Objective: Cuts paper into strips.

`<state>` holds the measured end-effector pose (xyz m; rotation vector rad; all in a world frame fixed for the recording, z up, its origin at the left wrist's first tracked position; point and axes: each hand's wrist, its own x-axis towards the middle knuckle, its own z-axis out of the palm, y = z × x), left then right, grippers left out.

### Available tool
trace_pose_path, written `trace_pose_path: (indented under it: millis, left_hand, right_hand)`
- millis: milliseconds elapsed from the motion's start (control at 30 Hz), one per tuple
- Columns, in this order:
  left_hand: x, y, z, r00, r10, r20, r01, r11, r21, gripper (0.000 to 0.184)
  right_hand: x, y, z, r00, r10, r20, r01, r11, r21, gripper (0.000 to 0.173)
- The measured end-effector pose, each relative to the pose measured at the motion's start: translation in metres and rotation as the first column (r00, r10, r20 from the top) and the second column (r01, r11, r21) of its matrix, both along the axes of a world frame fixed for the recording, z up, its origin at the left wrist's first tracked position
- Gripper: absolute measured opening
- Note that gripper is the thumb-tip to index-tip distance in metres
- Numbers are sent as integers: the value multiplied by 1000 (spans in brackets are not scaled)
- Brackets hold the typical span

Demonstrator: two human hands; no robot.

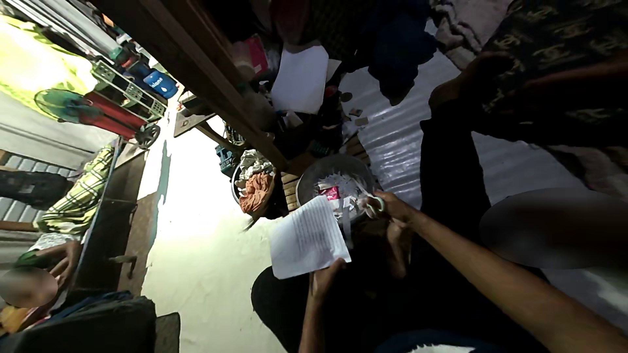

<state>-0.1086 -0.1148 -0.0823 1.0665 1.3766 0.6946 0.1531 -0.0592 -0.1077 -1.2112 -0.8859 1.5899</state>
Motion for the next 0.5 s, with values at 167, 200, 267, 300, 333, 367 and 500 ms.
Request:
trace_pose_path:
  millis: [167,200,267,300,333,367,500]
  left_hand:
    - [26,81,21,976,-219,-10,218,968,121,19]
    - [35,100,25,964,-266,-16,265,954,139,19]
    - [56,141,37,943,-330,-31,331,929,166,18]
    - [67,164,42,938,-345,-27,344,921,182,19]
    - [78,186,50,939,-343,-36,344,920,187,18]
    - [90,206,65,943,-322,-86,332,929,166,18]
    - [110,315,60,830,-422,-364,530,801,278,21]
  right_hand:
    - [65,-39,-4,995,67,79,-64,997,-40,23]
    - [76,-47,-6,996,53,77,-50,998,-37,29]
    - [95,-60,-12,999,20,35,-19,999,-37,46]
    - [101,-66,-15,1000,-4,-6,4,999,-41,53]
    - [104,-70,-18,999,-21,-39,19,999,-45,56]
    - [105,-73,-20,997,-42,-66,38,998,-56,57]
    - [97,-72,-32,988,-96,-117,89,994,-61,48]
